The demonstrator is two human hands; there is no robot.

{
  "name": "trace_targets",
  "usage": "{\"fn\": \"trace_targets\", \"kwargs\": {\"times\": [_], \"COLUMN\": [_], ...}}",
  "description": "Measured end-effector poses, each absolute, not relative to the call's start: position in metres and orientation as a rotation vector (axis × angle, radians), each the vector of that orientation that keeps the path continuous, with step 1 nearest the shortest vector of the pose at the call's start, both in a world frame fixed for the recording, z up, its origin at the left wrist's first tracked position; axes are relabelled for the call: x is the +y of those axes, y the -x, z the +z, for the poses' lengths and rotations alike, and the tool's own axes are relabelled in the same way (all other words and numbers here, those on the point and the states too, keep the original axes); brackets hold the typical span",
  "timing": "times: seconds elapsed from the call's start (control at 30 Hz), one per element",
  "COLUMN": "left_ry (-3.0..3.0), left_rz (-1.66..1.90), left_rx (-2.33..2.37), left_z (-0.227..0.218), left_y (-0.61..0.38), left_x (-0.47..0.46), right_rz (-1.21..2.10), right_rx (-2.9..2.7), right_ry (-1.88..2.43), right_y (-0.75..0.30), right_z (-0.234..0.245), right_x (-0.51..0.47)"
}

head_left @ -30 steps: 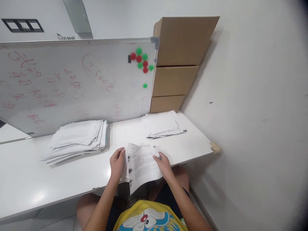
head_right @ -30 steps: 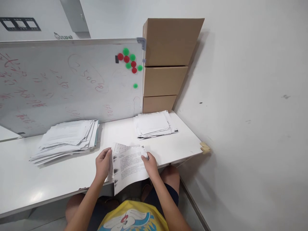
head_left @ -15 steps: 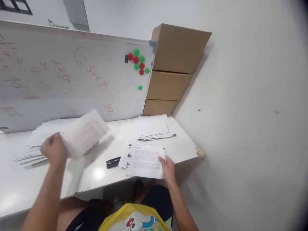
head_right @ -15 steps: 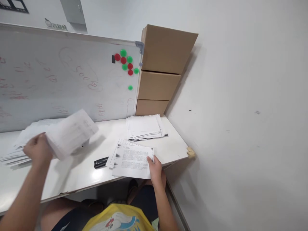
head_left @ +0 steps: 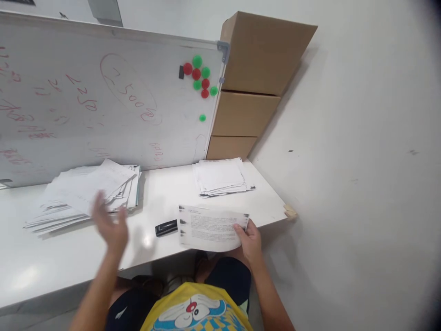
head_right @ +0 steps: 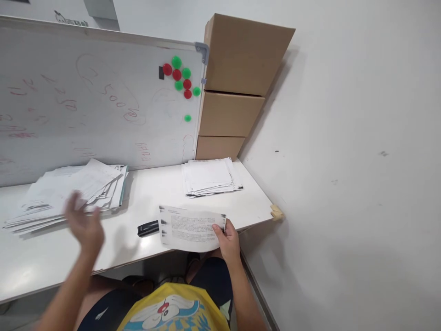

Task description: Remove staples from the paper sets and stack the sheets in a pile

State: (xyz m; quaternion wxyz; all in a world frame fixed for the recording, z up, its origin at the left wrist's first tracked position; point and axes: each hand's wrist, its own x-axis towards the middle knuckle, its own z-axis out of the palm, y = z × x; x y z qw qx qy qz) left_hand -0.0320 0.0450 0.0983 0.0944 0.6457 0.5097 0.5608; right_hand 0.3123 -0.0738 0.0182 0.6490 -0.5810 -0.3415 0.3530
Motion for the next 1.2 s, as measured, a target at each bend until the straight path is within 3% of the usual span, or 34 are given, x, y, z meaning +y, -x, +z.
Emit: {"fn": "trace_targets", "kwargs": {"times": [0.1,0.23,0.43,0.6,0.77,0.9,1.03,1.2], "left_ry": [-1.664,-1.370,-2.000,-2.458,-2.567,-2.594,-2.648,-2.661], "left_rz": [1.427,1.515,1.896,1.823,1.738,1.445,0.932,0.699], "left_rx": [1.081,1.241,0.953,0.853,0.847,1.156,1.341,1.389], "left_z": [0.057,0.012,-0.024,-0.019,0.011,0.045,0.054,0.025], "left_y": [-0.040,-0.087,-0.069,-0.058,-0.041,-0.010,0.004,-0.017], "left_x": [-0.004,-0.036,-0.027,-0.021,-0.034,-0.036,-0.025,-0.012], "right_rz": [0.769,0.861,0.884,0.864,0.869,0.962,0.989,0.972], "right_rx": [-0.782,-0.820,-0.712,-0.674,-0.867,-1.013,-0.933,-0.841], "right_ry": [1.262,1.228,1.262,1.242,1.408,1.444,1.566,1.648], "right_y": [-0.311,-0.310,-0.308,-0.298,-0.296,-0.316,-0.345,-0.359], "right_z": [0.030,0.019,-0.023,-0.028,0.009,0.030,0.008,-0.028], "right_x": [-0.065,-0.051,-0.058,-0.066,-0.085,-0.089,-0.072,-0.062]}}
